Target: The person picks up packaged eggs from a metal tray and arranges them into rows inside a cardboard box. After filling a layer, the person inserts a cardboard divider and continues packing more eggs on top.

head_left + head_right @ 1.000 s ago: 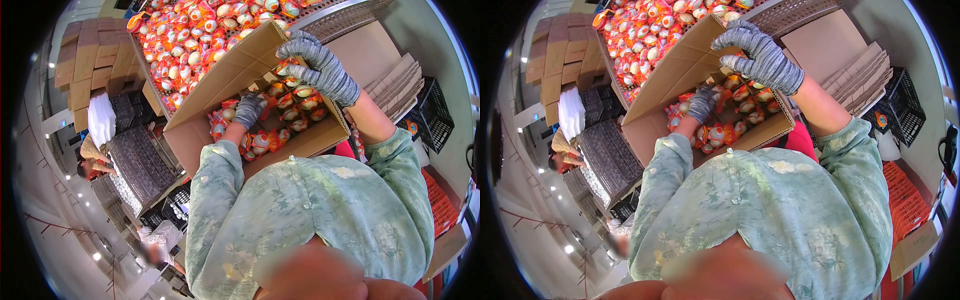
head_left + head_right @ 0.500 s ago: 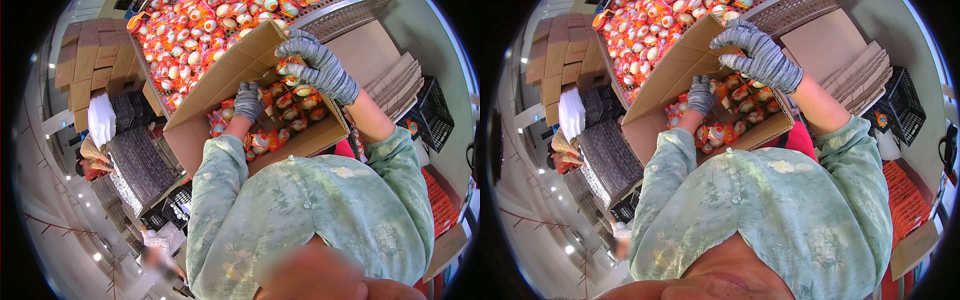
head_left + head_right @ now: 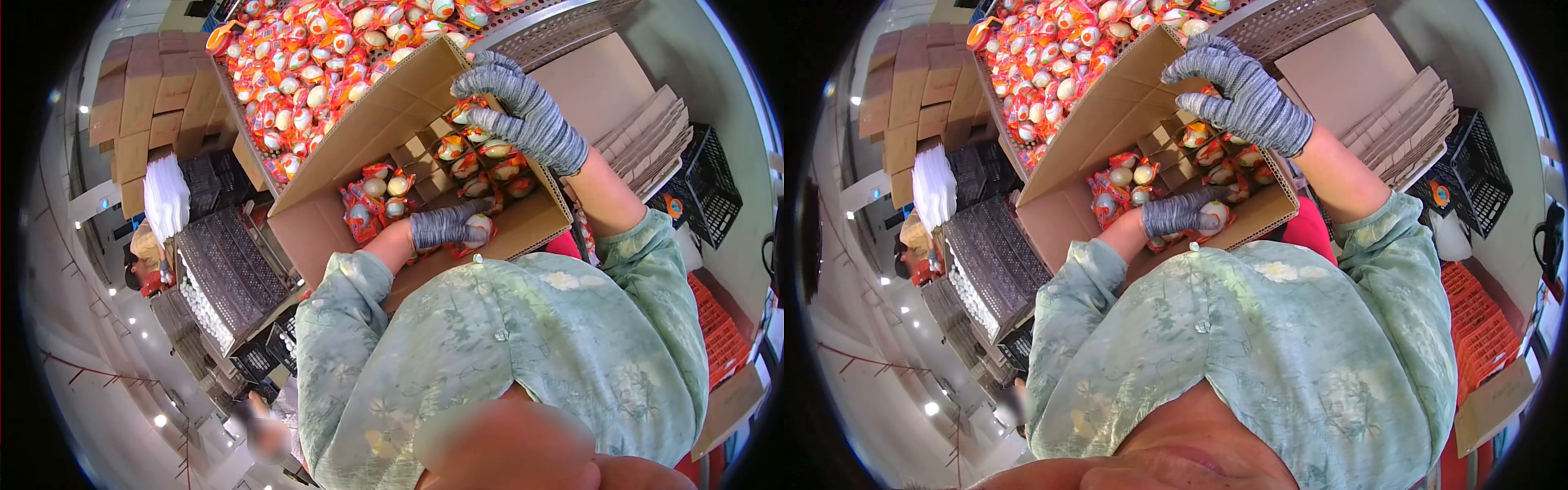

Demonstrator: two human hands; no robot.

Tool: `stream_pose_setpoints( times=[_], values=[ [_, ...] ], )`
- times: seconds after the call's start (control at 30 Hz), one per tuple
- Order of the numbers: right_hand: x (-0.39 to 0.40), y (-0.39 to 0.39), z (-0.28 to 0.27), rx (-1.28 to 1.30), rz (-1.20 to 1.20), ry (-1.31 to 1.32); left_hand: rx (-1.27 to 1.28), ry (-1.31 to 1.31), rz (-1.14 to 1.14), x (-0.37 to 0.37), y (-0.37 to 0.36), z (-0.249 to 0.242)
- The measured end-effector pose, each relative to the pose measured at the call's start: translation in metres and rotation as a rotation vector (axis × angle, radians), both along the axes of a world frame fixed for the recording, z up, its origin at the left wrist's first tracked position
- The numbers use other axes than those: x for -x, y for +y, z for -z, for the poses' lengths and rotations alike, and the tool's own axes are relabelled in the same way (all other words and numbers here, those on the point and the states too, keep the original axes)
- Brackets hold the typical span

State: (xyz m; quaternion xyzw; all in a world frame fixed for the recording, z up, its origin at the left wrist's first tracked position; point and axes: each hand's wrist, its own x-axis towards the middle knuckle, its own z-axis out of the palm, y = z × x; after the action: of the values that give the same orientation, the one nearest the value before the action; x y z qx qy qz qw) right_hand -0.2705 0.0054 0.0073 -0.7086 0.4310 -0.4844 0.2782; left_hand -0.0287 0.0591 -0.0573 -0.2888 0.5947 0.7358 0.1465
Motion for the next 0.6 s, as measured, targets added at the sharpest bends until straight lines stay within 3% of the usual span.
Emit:
stream_pose_setpoints(
  times=[0.07, 0.1, 0.17, 0.27, 0.43, 0.53, 0.6],
  values=[
    [-0.002, 0.000, 0.002, -0.008, 0.009, -0.002, -0.138, -0.085, -0.051, -0.002, -0.001, -0.017],
    [-0.001, 0.000, 0.002, -0.013, 0.002, -0.021, -0.169, -0.179, -0.048, 0.010, -0.010, -0.057],
    [-0.002, 0.000, 0.001, -0.024, -0.014, -0.063, -0.191, -0.235, -0.084, 0.009, -0.007, -0.067],
    [-0.001, 0.000, 0.005, -0.025, 0.007, -0.019, -0.096, -0.131, -0.103, -0.006, 0.003, -0.037],
    [0.000, 0.002, 0.000, -0.024, -0.016, -0.021, 0.233, -0.012, -0.010, -0.011, 0.005, -0.054],
    [0.000, 0.000, 0.002, -0.022, -0.015, -0.030, 0.153, -0.064, -0.223, -0.018, -0.005, -0.038],
    [0.000, 0.000, 0.003, -0.020, -0.013, -0.041, 0.288, -0.172, -0.363, -0.023, -0.023, -0.028]
  ],
)
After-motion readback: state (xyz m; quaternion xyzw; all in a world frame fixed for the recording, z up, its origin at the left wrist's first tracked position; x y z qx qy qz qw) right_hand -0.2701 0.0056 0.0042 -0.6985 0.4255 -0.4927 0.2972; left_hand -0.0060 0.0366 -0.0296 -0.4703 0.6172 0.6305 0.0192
